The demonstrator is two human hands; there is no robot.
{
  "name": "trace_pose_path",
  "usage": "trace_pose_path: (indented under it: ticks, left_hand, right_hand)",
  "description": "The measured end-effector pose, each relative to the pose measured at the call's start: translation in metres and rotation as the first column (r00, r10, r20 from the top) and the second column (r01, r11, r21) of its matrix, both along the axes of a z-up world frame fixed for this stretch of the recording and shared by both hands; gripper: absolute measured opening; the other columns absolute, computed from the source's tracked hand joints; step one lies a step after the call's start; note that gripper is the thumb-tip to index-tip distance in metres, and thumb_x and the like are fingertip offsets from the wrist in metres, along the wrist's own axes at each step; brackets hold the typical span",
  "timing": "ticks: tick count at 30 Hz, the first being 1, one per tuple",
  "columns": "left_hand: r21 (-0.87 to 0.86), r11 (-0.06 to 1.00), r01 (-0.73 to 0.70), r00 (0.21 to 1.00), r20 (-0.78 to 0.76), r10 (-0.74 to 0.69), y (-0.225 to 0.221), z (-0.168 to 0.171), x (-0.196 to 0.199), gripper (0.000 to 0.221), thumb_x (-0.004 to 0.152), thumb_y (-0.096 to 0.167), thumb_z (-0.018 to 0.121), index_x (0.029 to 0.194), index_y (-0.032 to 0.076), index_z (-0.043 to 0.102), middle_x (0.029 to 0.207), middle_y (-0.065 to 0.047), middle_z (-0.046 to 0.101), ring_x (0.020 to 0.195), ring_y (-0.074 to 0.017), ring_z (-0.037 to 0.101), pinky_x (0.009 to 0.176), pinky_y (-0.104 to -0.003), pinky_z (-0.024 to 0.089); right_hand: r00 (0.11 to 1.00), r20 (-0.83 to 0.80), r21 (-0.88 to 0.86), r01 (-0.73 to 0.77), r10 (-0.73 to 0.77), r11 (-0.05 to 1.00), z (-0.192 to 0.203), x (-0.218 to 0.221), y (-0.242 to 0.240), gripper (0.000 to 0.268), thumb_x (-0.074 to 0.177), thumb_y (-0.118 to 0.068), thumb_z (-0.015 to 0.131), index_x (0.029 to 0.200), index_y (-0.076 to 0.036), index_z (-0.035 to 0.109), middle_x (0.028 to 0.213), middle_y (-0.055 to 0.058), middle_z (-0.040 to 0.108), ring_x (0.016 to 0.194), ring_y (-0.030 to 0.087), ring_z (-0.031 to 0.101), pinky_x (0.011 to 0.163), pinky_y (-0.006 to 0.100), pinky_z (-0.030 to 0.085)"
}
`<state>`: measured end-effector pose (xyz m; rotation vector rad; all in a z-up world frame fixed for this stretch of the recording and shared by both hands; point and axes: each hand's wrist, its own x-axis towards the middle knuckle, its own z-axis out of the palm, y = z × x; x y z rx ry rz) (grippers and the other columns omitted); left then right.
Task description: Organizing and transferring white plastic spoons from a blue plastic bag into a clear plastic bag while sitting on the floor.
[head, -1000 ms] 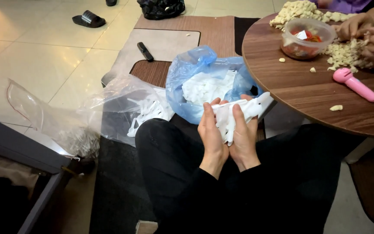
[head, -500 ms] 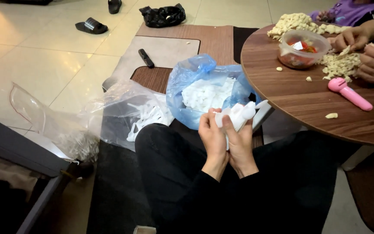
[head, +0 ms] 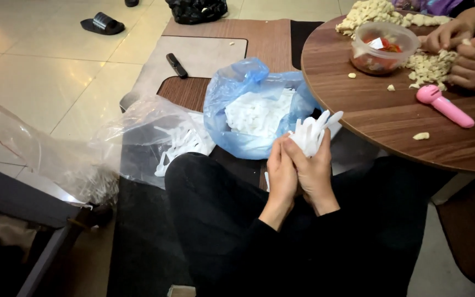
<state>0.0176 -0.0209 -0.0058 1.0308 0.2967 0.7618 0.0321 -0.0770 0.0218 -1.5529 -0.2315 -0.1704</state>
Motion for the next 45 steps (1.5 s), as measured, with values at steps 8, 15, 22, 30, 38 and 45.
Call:
trace_pose_path:
  ticks: [8, 15, 22, 30, 38, 45]
  left_hand:
    - [0.412, 0.854, 0.318, 0.948, -0.138, -0.286, 0.052, 0.039, 0.022, 0.061, 0.113, 0.060, 0.063, 0.160, 0.020, 0.063, 0.145, -0.012, 0.075, 0.141, -0.0322, 0.071, 0.115, -0.054, 0.058]
    - [0.532, 0.760, 0.374, 0.927, -0.198, -0.317, 0.044, 0.059, 0.013, 0.028, 0.107, 0.047, 0.079, 0.111, 0.021, 0.088, 0.087, -0.001, 0.080, 0.093, -0.0139, 0.076, 0.091, -0.036, 0.064]
    - [0.564, 0.780, 0.271, 0.960, -0.103, -0.259, 0.024, 0.039, 0.012, 0.033, 0.113, 0.045, 0.077, 0.088, 0.025, 0.086, 0.082, 0.004, 0.079, 0.079, -0.0079, 0.069, 0.078, -0.025, 0.055]
    - [0.779, 0.577, 0.245, 0.943, -0.053, -0.329, 0.035, 0.060, 0.054, 0.024, 0.106, 0.041, 0.075, 0.104, 0.018, 0.081, 0.087, -0.009, 0.075, 0.089, -0.0276, 0.075, 0.087, -0.044, 0.060]
    - [0.748, 0.585, 0.314, 0.930, -0.118, -0.348, 0.041, 0.052, 0.096, 0.034, 0.110, 0.027, 0.056, 0.099, 0.004, 0.078, 0.107, -0.004, 0.075, 0.094, -0.0199, 0.073, 0.087, -0.033, 0.061]
    - [0.612, 0.626, 0.484, 0.870, -0.260, -0.419, 0.106, 0.023, 0.091, 0.038, 0.122, 0.019, 0.046, 0.154, 0.004, 0.062, 0.154, -0.011, 0.069, 0.139, -0.0243, 0.068, 0.122, -0.039, 0.056]
  right_hand:
    - [0.917, -0.055, -0.062, -0.398, 0.395, 0.915, -0.033, 0.008, -0.039, 0.045, 0.090, -0.008, 0.090, 0.127, -0.007, 0.066, 0.069, 0.014, 0.072, 0.053, 0.022, 0.070, 0.045, 0.036, 0.053]
    - [0.747, -0.299, 0.419, -0.456, 0.594, 0.785, -0.055, 0.007, -0.046, 0.026, 0.099, 0.001, 0.076, 0.123, -0.001, 0.067, 0.066, 0.019, 0.070, 0.044, 0.025, 0.066, 0.036, 0.037, 0.054]
    - [0.624, -0.380, 0.545, -0.445, 0.683, 0.710, -0.062, 0.024, -0.064, 0.031, 0.102, -0.005, 0.074, 0.132, -0.005, 0.066, 0.082, 0.016, 0.068, 0.047, 0.028, 0.062, 0.037, 0.040, 0.049]
    - [0.632, -0.336, 0.387, -0.584, 0.699, 0.714, -0.022, 0.070, -0.078, 0.056, 0.092, 0.007, 0.078, 0.146, 0.004, 0.061, 0.088, 0.014, 0.070, 0.054, 0.021, 0.067, 0.041, 0.036, 0.055]
    - [0.541, -0.470, 0.176, -0.717, 0.698, 0.674, -0.009, 0.124, -0.059, 0.034, 0.088, 0.011, 0.067, 0.121, 0.009, 0.060, 0.076, 0.018, 0.070, 0.062, 0.021, 0.068, 0.053, 0.029, 0.054]
    - [0.616, -0.505, 0.073, -0.668, 0.605, 0.741, -0.041, 0.165, -0.034, 0.059, 0.087, 0.007, 0.079, 0.142, -0.001, 0.061, 0.083, 0.010, 0.069, 0.062, 0.016, 0.063, 0.054, 0.030, 0.049]
